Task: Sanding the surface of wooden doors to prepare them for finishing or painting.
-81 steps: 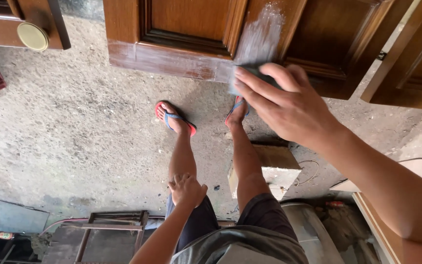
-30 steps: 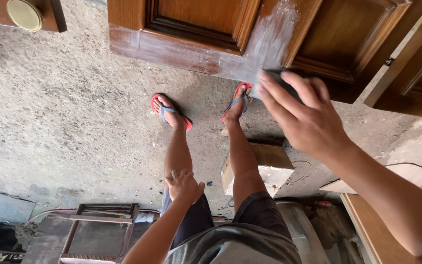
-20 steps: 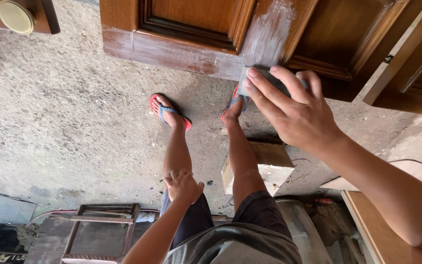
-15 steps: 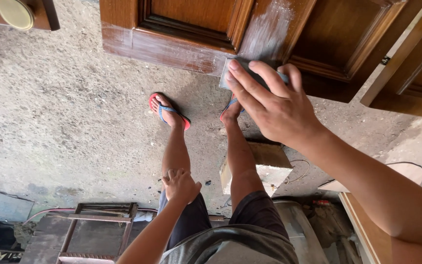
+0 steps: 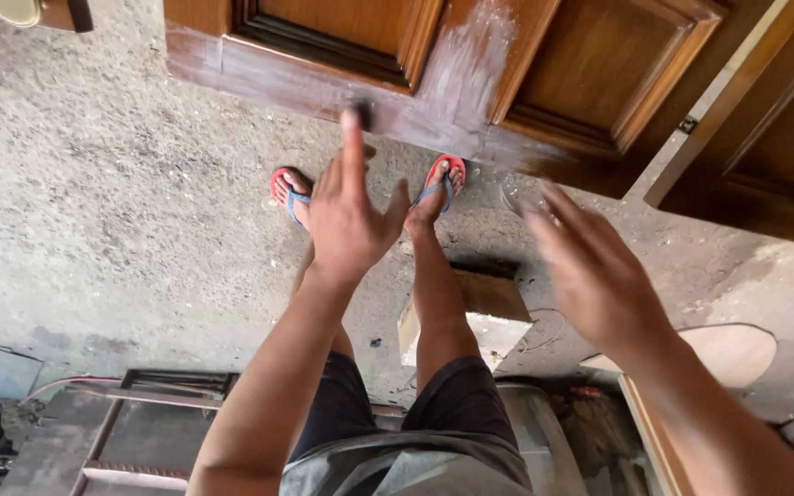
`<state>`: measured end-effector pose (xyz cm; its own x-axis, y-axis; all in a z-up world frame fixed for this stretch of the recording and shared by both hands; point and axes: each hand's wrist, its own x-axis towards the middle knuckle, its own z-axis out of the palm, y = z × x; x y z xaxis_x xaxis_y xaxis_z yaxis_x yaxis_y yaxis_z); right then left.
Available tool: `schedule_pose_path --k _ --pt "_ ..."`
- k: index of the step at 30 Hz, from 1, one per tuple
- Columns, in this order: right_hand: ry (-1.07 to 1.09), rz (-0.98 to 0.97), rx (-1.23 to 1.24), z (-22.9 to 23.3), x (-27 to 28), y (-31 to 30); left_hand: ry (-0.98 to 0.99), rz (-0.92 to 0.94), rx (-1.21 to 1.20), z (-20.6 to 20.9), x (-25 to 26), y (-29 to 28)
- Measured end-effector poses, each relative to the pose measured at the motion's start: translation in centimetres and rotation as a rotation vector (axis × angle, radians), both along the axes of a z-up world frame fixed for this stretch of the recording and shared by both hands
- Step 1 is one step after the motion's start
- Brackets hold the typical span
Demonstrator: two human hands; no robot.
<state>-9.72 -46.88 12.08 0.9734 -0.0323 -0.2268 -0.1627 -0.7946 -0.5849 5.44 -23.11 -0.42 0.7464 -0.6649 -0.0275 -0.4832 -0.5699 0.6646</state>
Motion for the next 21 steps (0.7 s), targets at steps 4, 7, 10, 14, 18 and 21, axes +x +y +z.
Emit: schedule_pose_path --k 4,7,10,14,18,21 --pt "0.285 -0.678 0.323 0.2 -3.8 0.3 -0.067 -0.106 0.149 -0.5 -2.2 -3.1" --pt "0.174 -0.717 0.601 -3.5 -6.9 0.2 -0.119 -0.168 0.149 1.6 -3.3 -5.8" --pt "0.137 -0.701 0.690 -2.1 -4.6 1.0 0.029 -0.182 0.197 2.7 -2.1 -5.3" --pt "0.044 -0.748 0.591 -2.9 -3.3 1.3 -0.108 -0.077 0.291 4.7 1.3 -2.1" --pt "-0.158 -0.718 0.550 -1.7 -0.8 2.4 -0.040 -0.044 0.287 4.3 2.3 -0.1" --pt "-0.224 -0.648 0.494 0.2 2.7 4.5 -0.021 -0.183 0.278 3.2 1.5 -1.7"
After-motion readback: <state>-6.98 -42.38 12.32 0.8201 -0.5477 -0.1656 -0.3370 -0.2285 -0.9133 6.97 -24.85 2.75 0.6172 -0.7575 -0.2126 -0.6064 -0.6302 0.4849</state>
